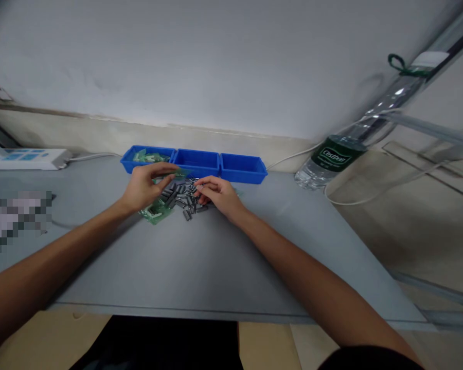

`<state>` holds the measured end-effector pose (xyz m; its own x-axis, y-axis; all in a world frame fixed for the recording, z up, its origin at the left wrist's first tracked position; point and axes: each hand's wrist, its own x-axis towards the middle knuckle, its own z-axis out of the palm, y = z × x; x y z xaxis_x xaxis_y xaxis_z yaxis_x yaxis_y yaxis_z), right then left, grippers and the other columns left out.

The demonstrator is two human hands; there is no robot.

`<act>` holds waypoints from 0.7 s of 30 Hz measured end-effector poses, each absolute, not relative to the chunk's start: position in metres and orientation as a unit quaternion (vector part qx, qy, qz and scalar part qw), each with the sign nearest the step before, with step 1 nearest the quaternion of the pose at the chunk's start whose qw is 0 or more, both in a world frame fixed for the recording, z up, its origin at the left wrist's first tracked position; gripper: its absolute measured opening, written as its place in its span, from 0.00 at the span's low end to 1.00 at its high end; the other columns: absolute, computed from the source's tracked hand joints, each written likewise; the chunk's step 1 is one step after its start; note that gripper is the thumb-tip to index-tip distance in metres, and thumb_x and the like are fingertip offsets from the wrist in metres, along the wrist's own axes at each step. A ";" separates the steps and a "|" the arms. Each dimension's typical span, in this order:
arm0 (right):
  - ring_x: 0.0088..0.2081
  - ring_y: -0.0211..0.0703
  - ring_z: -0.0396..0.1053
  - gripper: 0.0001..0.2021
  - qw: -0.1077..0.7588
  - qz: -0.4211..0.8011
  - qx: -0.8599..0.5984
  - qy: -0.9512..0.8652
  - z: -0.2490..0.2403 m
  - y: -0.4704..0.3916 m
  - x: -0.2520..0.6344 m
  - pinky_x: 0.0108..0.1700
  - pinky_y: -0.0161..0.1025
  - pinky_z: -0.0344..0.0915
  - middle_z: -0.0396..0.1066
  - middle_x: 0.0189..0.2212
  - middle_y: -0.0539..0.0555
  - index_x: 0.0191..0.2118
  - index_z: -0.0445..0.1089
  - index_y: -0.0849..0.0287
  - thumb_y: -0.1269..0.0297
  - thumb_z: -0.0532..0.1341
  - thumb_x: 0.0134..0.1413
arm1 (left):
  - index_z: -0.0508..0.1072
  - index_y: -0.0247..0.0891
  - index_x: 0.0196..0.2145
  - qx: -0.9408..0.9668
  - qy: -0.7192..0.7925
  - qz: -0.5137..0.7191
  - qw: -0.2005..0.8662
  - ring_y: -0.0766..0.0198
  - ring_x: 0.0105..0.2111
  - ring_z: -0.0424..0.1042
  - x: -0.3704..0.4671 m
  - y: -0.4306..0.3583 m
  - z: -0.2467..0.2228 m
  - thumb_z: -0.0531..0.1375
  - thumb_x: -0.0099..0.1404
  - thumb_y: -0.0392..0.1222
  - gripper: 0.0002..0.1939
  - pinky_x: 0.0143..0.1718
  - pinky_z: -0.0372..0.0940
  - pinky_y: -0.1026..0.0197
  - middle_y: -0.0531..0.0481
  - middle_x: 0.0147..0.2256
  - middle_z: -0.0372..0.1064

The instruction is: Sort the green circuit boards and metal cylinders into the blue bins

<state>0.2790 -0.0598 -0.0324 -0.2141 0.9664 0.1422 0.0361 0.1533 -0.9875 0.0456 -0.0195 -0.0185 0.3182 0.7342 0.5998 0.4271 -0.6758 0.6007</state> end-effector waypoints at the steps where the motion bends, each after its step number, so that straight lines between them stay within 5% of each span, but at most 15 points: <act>1: 0.28 0.38 0.72 0.16 0.468 0.498 -0.418 -0.598 -0.033 -0.060 0.279 0.34 0.39 0.71 0.77 0.31 0.52 0.41 0.75 0.56 0.50 0.70 0.51 | 0.80 0.36 0.46 0.777 0.371 0.469 0.194 0.54 0.45 0.81 0.047 -0.020 -0.017 0.62 0.67 0.38 0.12 0.51 0.76 0.51 0.43 0.45 0.81; 9: 0.28 0.39 0.72 0.23 0.476 0.503 -0.423 -0.584 -0.034 -0.060 0.277 0.35 0.41 0.72 0.78 0.31 0.51 0.48 0.71 0.55 0.51 0.72 0.50 | 0.79 0.32 0.44 0.715 0.346 0.483 0.368 0.55 0.40 0.81 0.053 -0.022 -0.013 0.70 0.60 0.42 0.16 0.47 0.78 0.52 0.41 0.39 0.80; 15: 0.28 0.39 0.71 0.20 0.449 0.476 -0.428 -0.623 -0.032 -0.061 0.276 0.34 0.39 0.70 0.72 0.25 0.50 0.31 0.71 0.57 0.45 0.72 0.49 | 0.77 0.32 0.41 0.718 0.337 0.439 0.421 0.61 0.31 0.77 0.054 -0.027 -0.013 0.71 0.57 0.42 0.16 0.39 0.77 0.56 0.47 0.30 0.75; 21: 0.27 0.38 0.69 0.20 0.442 0.480 -0.408 -0.638 -0.030 -0.061 0.277 0.35 0.39 0.68 0.71 0.24 0.49 0.31 0.72 0.58 0.45 0.72 0.49 | 0.75 0.35 0.36 0.765 0.314 0.369 0.424 0.68 0.23 0.66 0.054 -0.030 -0.013 0.69 0.61 0.44 0.11 0.26 0.67 0.62 0.55 0.22 0.64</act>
<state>0.2768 -0.0610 -0.0300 -0.2763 0.9454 0.1731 0.0958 0.2063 -0.9738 0.0536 -0.0304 -0.0125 0.5298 0.7939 0.2983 0.1670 -0.4425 0.8811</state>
